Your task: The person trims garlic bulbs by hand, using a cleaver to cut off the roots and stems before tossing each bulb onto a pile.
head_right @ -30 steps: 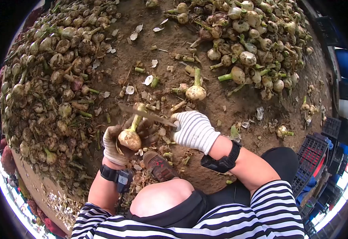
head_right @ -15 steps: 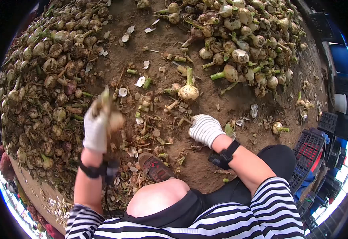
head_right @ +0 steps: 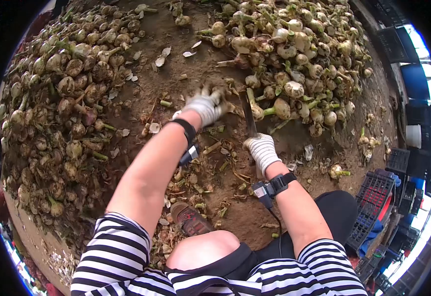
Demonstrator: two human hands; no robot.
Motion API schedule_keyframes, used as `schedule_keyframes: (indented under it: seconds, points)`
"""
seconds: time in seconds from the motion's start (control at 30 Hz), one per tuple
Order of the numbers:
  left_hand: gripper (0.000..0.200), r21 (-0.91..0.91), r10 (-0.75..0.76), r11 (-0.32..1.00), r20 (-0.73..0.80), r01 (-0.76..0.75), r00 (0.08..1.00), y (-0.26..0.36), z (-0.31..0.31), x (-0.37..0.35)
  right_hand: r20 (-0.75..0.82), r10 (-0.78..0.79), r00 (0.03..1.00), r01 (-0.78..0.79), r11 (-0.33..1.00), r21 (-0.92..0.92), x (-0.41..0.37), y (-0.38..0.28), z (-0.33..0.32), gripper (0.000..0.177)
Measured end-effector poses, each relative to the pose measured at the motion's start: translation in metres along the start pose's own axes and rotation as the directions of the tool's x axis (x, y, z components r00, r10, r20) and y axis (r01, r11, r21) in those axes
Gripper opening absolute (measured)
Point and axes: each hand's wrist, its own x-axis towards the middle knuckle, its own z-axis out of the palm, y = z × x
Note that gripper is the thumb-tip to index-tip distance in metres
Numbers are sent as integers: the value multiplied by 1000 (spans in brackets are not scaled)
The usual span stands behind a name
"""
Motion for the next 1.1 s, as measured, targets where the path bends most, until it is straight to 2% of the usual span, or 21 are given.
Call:
schedule_keyframes:
  seconds: [0.03, 0.07, 0.13, 0.2, 0.27, 0.3, 0.33, 0.4, 0.43, 0.47, 0.5, 0.53, 0.57, 0.6, 0.67, 0.73, 0.8, 0.87, 0.97, 1.07, 1.1]
  points:
    - [58, 34, 78, 996, -27, -77, 997, -4, 7, -17, 8, -133, 991, 134, 989, -71, 2, 0, -2, 14]
    - [57, 77, 151, 986, -50, -147, 987, -13, 15, -35, 1, -25, 1000, 25, 998, 55, -9, -13, -2, 13]
    - [57, 50, 161, 986, -83, -157, 983, -52, 40, -93, 51, -16, 999, 8, 989, 146, -14, -18, -8, 13]
    - [59, 151, 8, 989, -140, 14, 990, -95, 58, -177, 41, -66, 997, 61, 992, 109, -2, -3, -10, 12]
    - [72, 109, -231, 968, 29, 226, 973, -131, 83, -267, 50, -83, 995, 77, 991, 113, 7, 9, -10, 9]
    - [72, 134, -290, 956, 281, 262, 915, -125, 63, -300, 57, -81, 995, 72, 988, 137, 5, 10, -9, 9]
    - [71, 162, -331, 944, 510, 289, 794, -119, 35, -323, 59, -80, 995, 69, 984, 162, 3, 8, -7, 9]
    - [69, -37, -204, 918, 810, 395, 550, -144, 3, -328, 78, -87, 993, 68, 975, 213, 2, 14, 2, 8]
    - [65, -67, -291, 908, 608, 413, 739, -138, -21, -312, 73, -96, 993, 74, 962, 261, 2, 15, 6, 7]
    - [55, -450, -346, 812, 144, 373, 927, -156, -15, -304, 81, -100, 992, 75, 961, 266, -2, 14, 10, 7]
    - [53, -187, -489, 871, -248, 454, 836, -162, -25, -273, 115, -56, 992, 24, 965, 262, -6, 12, 12, 8]
    - [63, -48, -467, 846, -548, 532, 694, -177, -72, -221, 141, -22, 990, -15, 967, 256, -7, 5, 15, 10]
    - [77, -41, -552, 783, -506, 620, 663, -196, -91, -194, 130, -33, 991, 1, 970, 244, -10, 3, 15, 9]
    - [80, -125, -707, 665, -424, 736, 566, -201, -114, -170, 122, -38, 992, 8, 970, 241, -11, 0, 14, 9]
    - [83, -83, -828, 521, -290, 850, 479, -221, -117, -144, 117, -38, 992, 3, 960, 280, -15, -5, 12, 9]
    - [85, 59, -797, 520, -326, 852, 509, -213, -102, -138, 134, -24, 991, -9, 971, 239, -9, -1, 11, 8]
    - [82, 40, -753, 629, -214, 776, 622, -192, -93, -150, 94, -42, 995, 16, 964, 265, -9, -3, 14, 9]
    - [78, 218, -659, 738, 26, 639, 752, -161, -50, -162, 116, -34, 993, 1, 963, 271, -7, 6, 22, 9]
    - [81, 114, -606, 790, -10, 603, 796, -137, -3, -199, 177, -28, 984, -21, 963, 269, -11, 6, 22, 10]
    - [81, 104, -516, 853, 18, 512, 856, -161, 1, -227, 207, -42, 977, -17, 960, 278, -22, 1, 17, 11]
    - [62, -330, -542, 789, 21, 518, 840, -184, -1, -226, 198, -67, 978, 18, 971, 239, -12, 12, 15, 11]
